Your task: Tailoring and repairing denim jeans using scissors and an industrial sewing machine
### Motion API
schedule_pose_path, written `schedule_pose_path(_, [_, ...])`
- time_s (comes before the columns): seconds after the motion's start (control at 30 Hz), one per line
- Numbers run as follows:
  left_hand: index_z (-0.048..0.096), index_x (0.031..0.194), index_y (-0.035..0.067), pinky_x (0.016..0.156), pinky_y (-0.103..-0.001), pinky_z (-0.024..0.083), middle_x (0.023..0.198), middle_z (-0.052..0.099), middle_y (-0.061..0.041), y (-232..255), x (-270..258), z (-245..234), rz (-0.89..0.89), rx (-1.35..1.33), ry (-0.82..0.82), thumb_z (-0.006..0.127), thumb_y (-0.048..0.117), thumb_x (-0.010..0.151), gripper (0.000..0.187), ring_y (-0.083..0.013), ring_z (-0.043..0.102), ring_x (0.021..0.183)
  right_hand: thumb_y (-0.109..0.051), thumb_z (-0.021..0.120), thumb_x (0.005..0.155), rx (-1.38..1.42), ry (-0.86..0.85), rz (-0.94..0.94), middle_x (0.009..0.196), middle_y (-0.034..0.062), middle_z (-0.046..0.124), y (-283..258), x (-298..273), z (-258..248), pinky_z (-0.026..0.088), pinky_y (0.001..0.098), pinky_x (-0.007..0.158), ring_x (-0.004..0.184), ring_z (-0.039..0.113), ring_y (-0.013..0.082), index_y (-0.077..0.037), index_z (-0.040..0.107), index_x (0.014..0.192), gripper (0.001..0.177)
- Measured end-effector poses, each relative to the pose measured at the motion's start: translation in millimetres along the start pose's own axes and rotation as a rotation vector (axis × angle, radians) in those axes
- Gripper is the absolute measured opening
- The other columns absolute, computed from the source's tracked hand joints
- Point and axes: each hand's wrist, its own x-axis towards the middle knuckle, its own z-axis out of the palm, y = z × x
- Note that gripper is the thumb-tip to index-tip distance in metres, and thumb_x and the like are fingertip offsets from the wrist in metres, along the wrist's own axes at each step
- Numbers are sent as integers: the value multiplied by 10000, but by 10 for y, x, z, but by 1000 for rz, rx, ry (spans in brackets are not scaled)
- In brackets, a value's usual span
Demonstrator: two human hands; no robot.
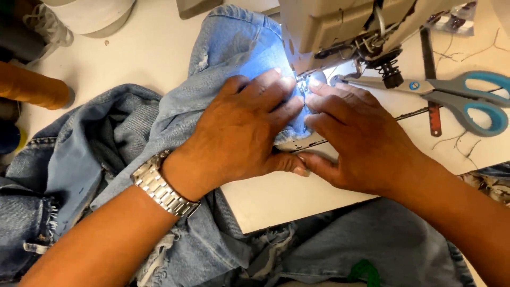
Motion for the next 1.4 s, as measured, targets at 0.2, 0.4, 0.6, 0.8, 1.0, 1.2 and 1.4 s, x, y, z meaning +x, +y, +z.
schedule_pose_path(0.2, [665, 1211, 17, 869, -488, 445, 1227, 629, -111, 95, -17, -39, 36, -65, 0, 311, 767, 927, 876, -357, 598, 1222, -419, 764, 884, -49, 33, -2, 1241, 114, 644, -10, -15, 26, 490, 553, 1044, 1304, 585, 370, -36, 671, 1083, 442])
schedule_pose_path(0.4, [646, 1239, 7, 854, -471, 450, 1251, 609, -118, 78, -6, -29, 32, -21, -5, 283, 779, 922, 911, -341, 598, 1203, -411, 801, 891, 7, 65, -8, 1238, 143, 618, -2, 17, 31, 493, 615, 1080, 1315, 594, 429, -9, 656, 1073, 464])
schedule_pose_path(0.6, [623, 1274, 26, 851, -464, 460, 1259, 592, -98, 47, 2, 4, 26, -5, 5, 302, 800, 905, 916, -323, 572, 1224, -397, 831, 856, 37, 41, 28, 1256, 144, 608, 15, 45, -2, 477, 586, 1127, 1347, 574, 422, -25, 615, 1105, 497])
schedule_pose_path(0.8, [637, 1259, 56, 851, -448, 452, 1260, 593, -87, 29, 13, 11, 14, 20, 28, 307, 815, 902, 902, -302, 575, 1217, -373, 842, 846, 81, 39, 42, 1239, 129, 595, 59, 39, 10, 490, 562, 1098, 1364, 561, 424, -43, 602, 1096, 478])
schedule_pose_path(1.0, [637, 1277, 48, 856, -470, 447, 1281, 593, -97, 14, 3, 7, -6, 10, -15, 301, 828, 896, 930, -314, 561, 1230, -414, 795, 887, 57, 19, 63, 1260, 121, 567, 73, 9, 15, 514, 553, 1034, 1301, 576, 422, -63, 602, 1157, 483])
schedule_pose_path(1.2, [605, 1316, 94, 915, -492, 422, 1314, 583, -66, -6, -41, 97, -39, 35, -70, 259, 909, 815, 1017, -300, 505, 1292, -243, 844, 873, -29, 216, -14, 1206, 121, 633, -35, -84, -108, 504, 497, 1106, 1219, 626, 344, -28, 668, 1158, 398])
schedule_pose_path(1.4, [642, 1237, 122, 912, -482, 415, 1352, 597, -54, 13, -17, 95, -110, 9, -162, 364, 918, 798, 951, -290, 566, 1199, 171, 661, 1099, -114, 495, 366, 1385, 379, 662, 477, -1150, -865, 485, 496, 1148, 1246, 642, 480, 214, 688, 1392, 298])
